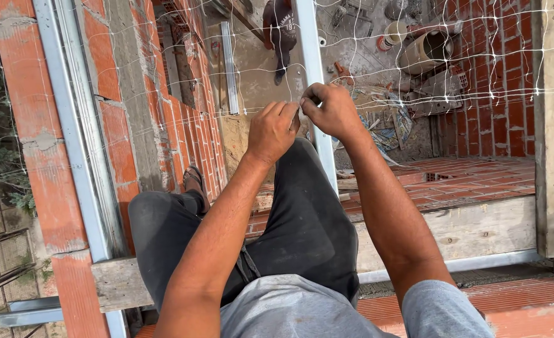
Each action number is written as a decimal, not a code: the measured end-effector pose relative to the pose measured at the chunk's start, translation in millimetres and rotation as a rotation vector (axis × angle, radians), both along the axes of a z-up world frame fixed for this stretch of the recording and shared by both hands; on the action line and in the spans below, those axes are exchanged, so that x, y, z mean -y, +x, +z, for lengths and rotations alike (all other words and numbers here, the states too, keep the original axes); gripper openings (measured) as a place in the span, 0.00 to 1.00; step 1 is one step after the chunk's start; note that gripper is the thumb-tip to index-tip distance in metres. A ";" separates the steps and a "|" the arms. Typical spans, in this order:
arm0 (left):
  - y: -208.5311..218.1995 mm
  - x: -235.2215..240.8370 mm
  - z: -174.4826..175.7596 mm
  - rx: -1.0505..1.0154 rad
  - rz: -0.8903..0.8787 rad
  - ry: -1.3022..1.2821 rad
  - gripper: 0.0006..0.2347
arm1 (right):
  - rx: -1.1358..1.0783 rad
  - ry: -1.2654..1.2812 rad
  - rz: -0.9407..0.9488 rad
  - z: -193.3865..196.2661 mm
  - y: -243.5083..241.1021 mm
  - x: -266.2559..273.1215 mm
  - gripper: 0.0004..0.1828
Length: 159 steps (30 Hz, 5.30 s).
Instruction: Installing a safety net onto a metal frame at a construction site using manual tying and a power drill
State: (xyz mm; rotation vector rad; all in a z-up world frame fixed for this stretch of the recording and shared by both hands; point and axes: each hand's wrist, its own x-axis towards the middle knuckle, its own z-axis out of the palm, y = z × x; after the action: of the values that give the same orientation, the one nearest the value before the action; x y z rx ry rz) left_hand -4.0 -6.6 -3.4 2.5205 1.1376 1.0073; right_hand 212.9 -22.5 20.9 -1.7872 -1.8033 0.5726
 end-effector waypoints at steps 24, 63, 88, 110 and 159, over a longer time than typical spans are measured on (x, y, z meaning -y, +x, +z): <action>-9.2 -10.7 11.8 0.009 -0.129 0.184 0.04 | -0.158 -0.505 -0.150 38.0 0.3 -17.4 0.12; -21.0 -38.7 36.7 0.138 -0.083 -0.618 0.04 | -0.507 0.020 -0.411 -11.1 -58.9 56.4 0.03; -25.0 -19.9 23.0 -0.063 -0.098 0.067 0.04 | 0.155 -0.098 0.339 68.6 -9.6 -34.5 0.08; -11.9 -37.1 20.2 0.339 -0.114 -0.801 0.04 | -0.292 0.198 -0.217 62.9 -3.1 21.2 0.03; -11.1 -25.7 58.4 -0.201 0.024 -0.292 0.06 | 0.381 0.566 0.090 60.8 -44.0 19.7 0.06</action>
State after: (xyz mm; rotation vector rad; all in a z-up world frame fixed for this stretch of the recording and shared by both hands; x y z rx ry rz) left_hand -15.1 19.1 55.0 2.4139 1.2670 0.5526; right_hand 168.9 -42.2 81.7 -1.4847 -2.0344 -0.2595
